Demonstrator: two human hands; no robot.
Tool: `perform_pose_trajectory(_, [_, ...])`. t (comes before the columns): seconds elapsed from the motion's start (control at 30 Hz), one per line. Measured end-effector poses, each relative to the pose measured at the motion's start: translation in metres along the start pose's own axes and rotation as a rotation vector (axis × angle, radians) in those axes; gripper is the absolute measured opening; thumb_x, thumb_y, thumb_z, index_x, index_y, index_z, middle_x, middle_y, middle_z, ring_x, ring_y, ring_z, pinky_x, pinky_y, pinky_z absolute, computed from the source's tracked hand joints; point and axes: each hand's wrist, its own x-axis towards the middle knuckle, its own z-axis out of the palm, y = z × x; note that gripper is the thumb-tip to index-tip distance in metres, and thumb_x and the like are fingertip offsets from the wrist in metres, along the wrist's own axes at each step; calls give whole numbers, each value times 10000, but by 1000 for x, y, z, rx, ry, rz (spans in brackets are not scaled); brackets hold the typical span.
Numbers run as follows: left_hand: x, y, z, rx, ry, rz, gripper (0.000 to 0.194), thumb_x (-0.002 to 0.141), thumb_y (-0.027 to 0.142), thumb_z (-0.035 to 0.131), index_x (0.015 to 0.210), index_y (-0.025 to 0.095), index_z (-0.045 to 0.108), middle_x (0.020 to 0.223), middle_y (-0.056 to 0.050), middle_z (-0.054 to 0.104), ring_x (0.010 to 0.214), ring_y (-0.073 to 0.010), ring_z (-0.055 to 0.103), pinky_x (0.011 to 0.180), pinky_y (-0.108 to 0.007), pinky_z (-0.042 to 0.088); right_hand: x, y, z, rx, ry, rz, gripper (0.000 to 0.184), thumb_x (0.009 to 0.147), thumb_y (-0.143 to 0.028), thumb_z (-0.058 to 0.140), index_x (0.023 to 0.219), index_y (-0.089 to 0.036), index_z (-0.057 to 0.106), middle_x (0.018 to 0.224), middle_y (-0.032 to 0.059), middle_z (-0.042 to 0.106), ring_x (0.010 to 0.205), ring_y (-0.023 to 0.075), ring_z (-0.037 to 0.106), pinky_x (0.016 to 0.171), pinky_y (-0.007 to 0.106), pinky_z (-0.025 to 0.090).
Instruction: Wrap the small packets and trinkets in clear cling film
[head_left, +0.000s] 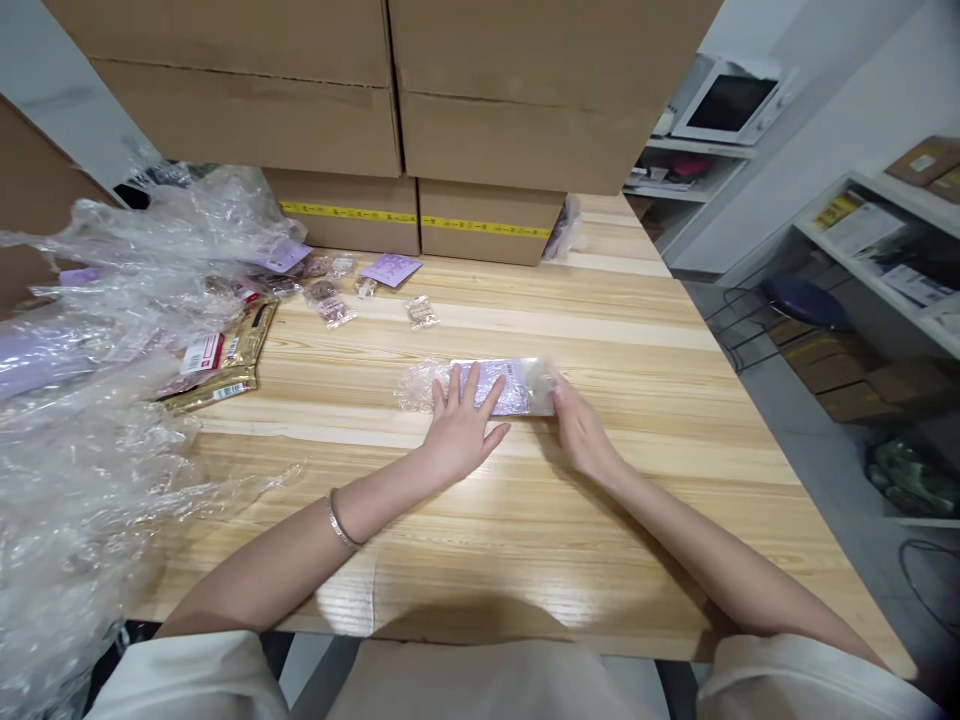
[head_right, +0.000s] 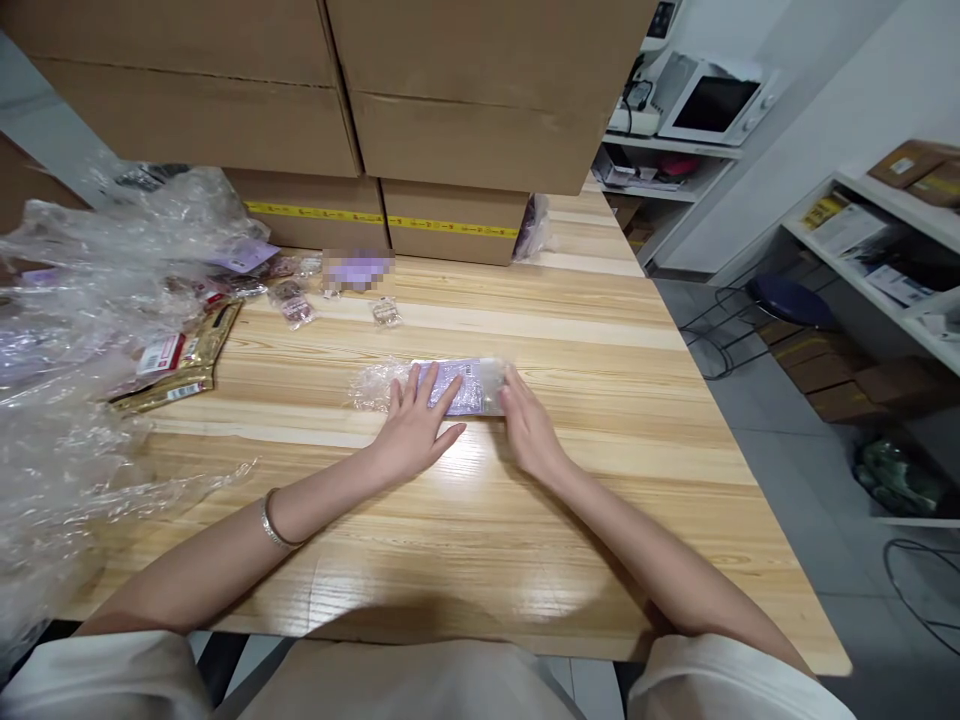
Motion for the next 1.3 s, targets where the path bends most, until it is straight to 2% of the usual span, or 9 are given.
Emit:
perform_pose_trajectory(0.17, [3,-6,-10,21,-61,53,665,947,453,498,1533,179,342,1639,-208,147,1501,-455,42,1165,-678,129,10,-5,23,-262,-266,-298,690,1003,-528,343,1569,-141,261,1613,168,274,1519,279,170,1215,530,208])
perform_pose_trajectory(0.33, [9,-43,-39,120,-137,90,765,803,225,605,1526,239,354,1645,-153,175,1511,-416,83,1180,-630,135,11,-7,23,-415,-312,-317,745,983,-587,358,1575,-150,244,1629,163,227,1525,310,113,1211,566,166])
perform_pose_trajectory(0.53, [13,-63,-65,312,17,-114,606,860,130,472,1464,115,439,1217,-203,622,1133,-362,568,952,-505,460,8,-9,23,-470,-318,-297,652,1016,-497,313,1561,-140,284,1630,152,221,1524,311,117,1213,565,145])
perform_pose_trajectory(0.63, [17,-36,-61,278,163,-125,493,912,173,440,1398,138,520,1140,-180,618,1037,-321,581,871,-444,498,8,-8,26,-461,-292,-289,568,1033,-379,285,1563,-173,286,1627,125,245,1525,280,129,1215,551,161])
perform_pose_trajectory(0.77, [22,-5,-32,148,205,53,554,952,101,328,1505,134,363,1125,-162,621,1095,-284,572,961,-429,470,9,-7,29,-398,-271,-264,555,1021,-316,308,1560,-186,295,1612,129,289,1521,274,149,1216,557,170])
perform_pose_trajectory(0.93, [22,-15,-7,-58,286,159,469,978,142,339,1437,130,430,1309,-161,603,1260,-260,540,1088,-462,429,8,-3,25,-116,-213,-176,853,944,-387,498,1601,-154,6,1617,196,244,1506,287,218,1190,554,264])
perform_pose_trajectory(1.07, [18,-27,-12,-68,86,357,517,914,205,473,1427,140,467,1504,-148,464,1451,-284,344,1195,-507,302,9,0,17,-106,-264,-286,1041,802,-308,627,1601,-159,-23,1653,178,85,1524,313,125,1190,560,244])
perform_pose_trajectory(1.17, [21,-30,-20,-61,-20,394,766,783,269,628,1493,124,381,1574,-170,350,1480,-330,270,1215,-516,247,16,2,11,-224,-313,-370,897,797,-185,535,1601,-211,138,1622,110,267,1512,303,194,1173,574,260])
perform_pose_trajectory(1.3, [32,-30,-30,-167,-31,369,606,782,143,574,1382,133,496,1454,-154,515,1366,-281,457,1156,-449,355,29,7,2,-311,-298,-438,724,834,-145,497,1541,-199,347,1528,105,450,1419,286,405,1110,530,365])
